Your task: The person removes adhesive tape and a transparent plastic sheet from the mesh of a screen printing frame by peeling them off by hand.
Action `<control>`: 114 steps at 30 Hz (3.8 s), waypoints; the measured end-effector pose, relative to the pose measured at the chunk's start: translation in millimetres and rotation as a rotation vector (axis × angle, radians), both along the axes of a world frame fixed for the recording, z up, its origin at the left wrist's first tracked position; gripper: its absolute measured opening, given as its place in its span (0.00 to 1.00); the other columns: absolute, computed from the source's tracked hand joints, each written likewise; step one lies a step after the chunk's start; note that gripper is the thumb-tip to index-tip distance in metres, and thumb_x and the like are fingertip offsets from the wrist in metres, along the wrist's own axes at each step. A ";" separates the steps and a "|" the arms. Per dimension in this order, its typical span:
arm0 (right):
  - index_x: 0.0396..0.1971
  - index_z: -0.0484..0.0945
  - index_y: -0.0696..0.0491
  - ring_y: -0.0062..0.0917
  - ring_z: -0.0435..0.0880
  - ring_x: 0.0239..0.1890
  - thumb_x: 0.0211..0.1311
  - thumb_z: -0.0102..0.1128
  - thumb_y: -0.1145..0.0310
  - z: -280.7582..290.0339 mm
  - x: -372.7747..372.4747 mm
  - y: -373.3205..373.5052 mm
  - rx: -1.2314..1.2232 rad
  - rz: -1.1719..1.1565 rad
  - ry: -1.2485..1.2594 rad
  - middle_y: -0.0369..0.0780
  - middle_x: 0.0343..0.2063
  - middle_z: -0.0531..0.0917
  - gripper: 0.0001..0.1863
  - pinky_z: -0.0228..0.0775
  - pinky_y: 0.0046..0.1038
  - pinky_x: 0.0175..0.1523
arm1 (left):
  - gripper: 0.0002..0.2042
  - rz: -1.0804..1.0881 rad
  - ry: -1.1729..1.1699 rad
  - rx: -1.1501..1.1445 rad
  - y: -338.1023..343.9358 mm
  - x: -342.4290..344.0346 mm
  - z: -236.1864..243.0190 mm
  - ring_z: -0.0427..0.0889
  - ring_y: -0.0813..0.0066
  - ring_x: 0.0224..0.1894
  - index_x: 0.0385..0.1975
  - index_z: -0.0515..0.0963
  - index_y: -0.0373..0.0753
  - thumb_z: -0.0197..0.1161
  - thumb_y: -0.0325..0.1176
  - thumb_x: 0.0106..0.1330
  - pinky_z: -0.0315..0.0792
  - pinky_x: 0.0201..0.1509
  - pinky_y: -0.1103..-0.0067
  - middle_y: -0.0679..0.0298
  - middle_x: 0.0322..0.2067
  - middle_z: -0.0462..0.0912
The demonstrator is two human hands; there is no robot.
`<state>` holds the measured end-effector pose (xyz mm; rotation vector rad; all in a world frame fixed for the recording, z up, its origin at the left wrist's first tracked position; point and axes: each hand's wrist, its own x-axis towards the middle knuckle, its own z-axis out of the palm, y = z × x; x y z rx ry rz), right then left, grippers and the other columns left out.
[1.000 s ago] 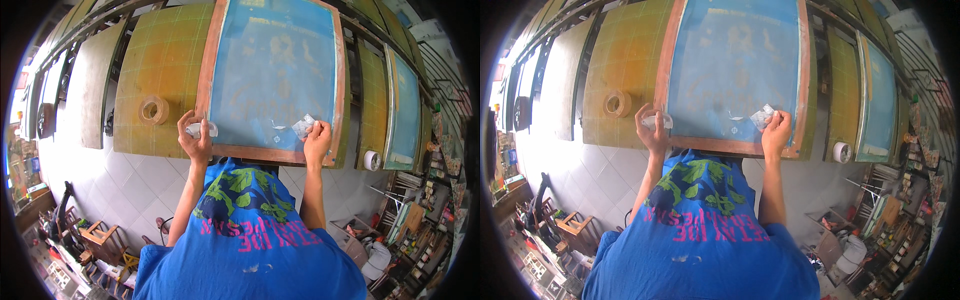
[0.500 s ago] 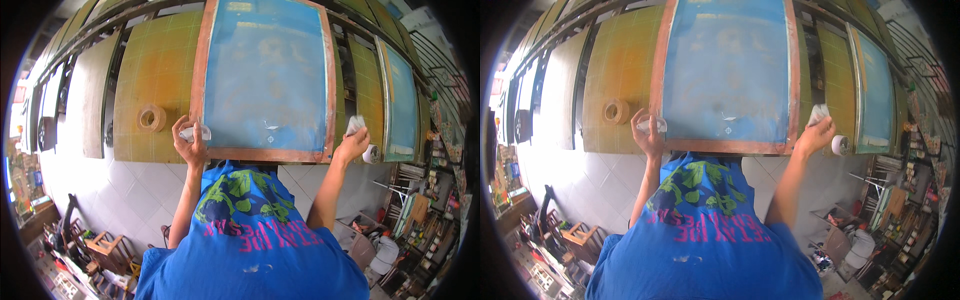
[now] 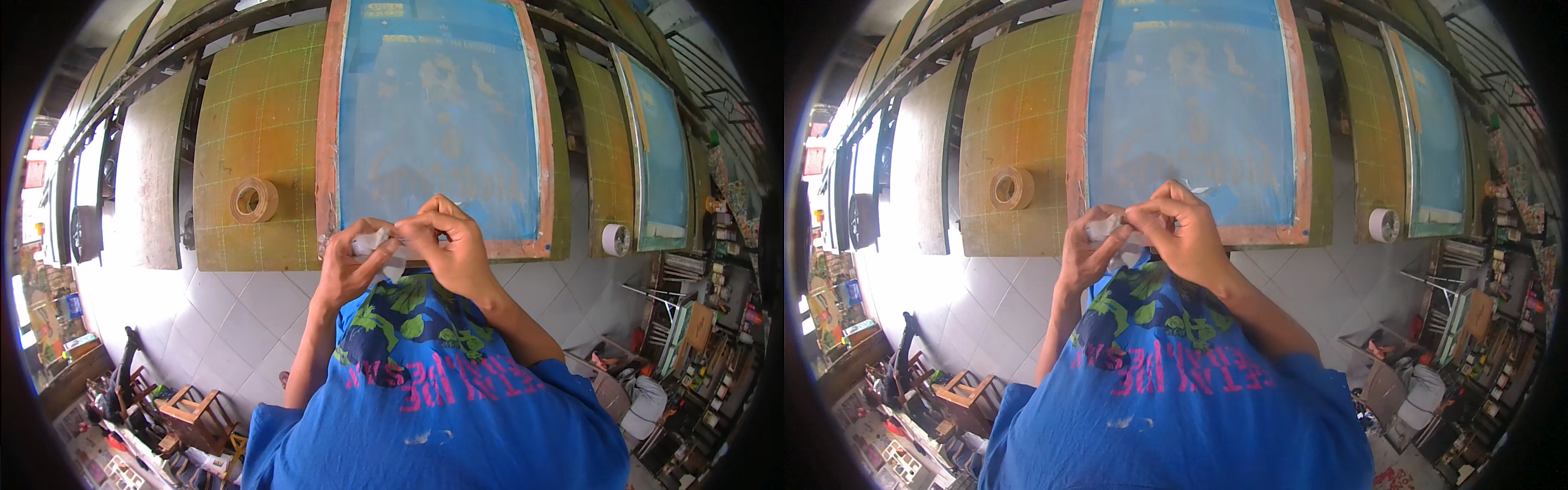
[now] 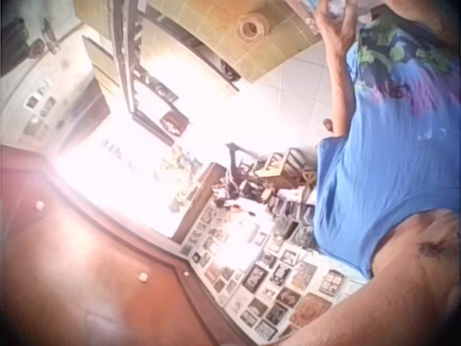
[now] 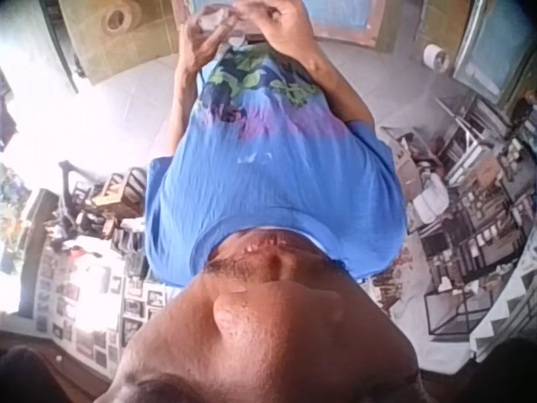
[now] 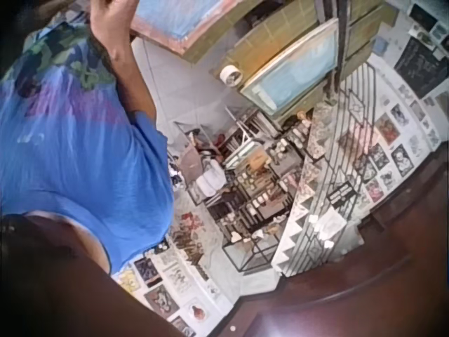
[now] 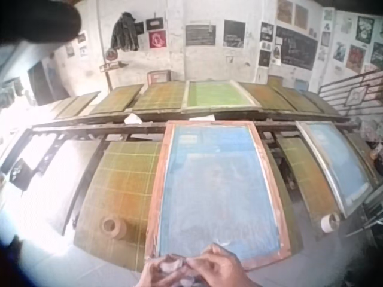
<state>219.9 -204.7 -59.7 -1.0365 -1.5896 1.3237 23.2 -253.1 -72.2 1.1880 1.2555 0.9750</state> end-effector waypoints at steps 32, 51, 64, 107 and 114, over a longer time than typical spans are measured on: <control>0.38 0.87 0.58 0.23 0.84 0.33 0.65 0.70 0.75 -9.7 -0.3 32.4 0.109 0.006 -0.288 0.37 0.33 0.84 0.04 0.77 0.24 0.39 | 0.17 0.217 -0.139 -0.003 26.6 -1.7 10.5 0.87 0.73 0.47 0.54 0.78 0.31 0.70 0.31 0.70 0.79 0.51 0.78 0.56 0.48 0.86; 0.36 0.87 0.54 0.31 0.85 0.39 0.62 0.71 0.68 -40.6 48.8 15.4 0.376 0.109 -0.786 0.35 0.37 0.84 0.07 0.79 0.35 0.40 | 0.23 0.574 -0.673 -0.220 26.6 -18.3 -43.8 0.78 0.73 0.31 0.45 0.74 0.39 0.45 0.56 0.80 0.82 0.41 0.69 0.66 0.27 0.74; 0.25 0.82 0.55 0.34 0.81 0.27 0.60 0.75 0.65 -47.6 22.9 18.3 0.238 0.038 -0.691 0.39 0.26 0.80 0.12 0.82 0.38 0.52 | 0.22 0.595 -0.825 0.107 15.5 -10.1 -93.1 0.78 0.69 0.30 0.32 0.72 0.37 0.49 0.50 0.82 0.82 0.43 0.64 0.63 0.25 0.73; 0.19 0.76 0.56 0.38 0.78 0.25 0.56 0.73 0.66 -47.7 -4.1 31.9 0.383 0.287 -0.605 0.41 0.19 0.76 0.15 0.77 0.39 0.46 | 0.19 0.458 -0.678 0.118 15.6 -11.5 -90.3 0.81 0.69 0.32 0.35 0.74 0.34 0.56 0.47 0.80 0.84 0.46 0.62 0.62 0.26 0.76; 0.37 0.87 0.53 0.33 0.79 0.38 0.60 0.72 0.70 -65.7 6.5 40.3 0.443 -0.091 -0.728 0.35 0.31 0.80 0.07 0.70 0.37 0.44 | 0.18 0.455 -0.706 0.126 14.9 -12.1 -97.0 0.81 0.68 0.32 0.35 0.74 0.34 0.56 0.46 0.79 0.84 0.46 0.63 0.61 0.27 0.76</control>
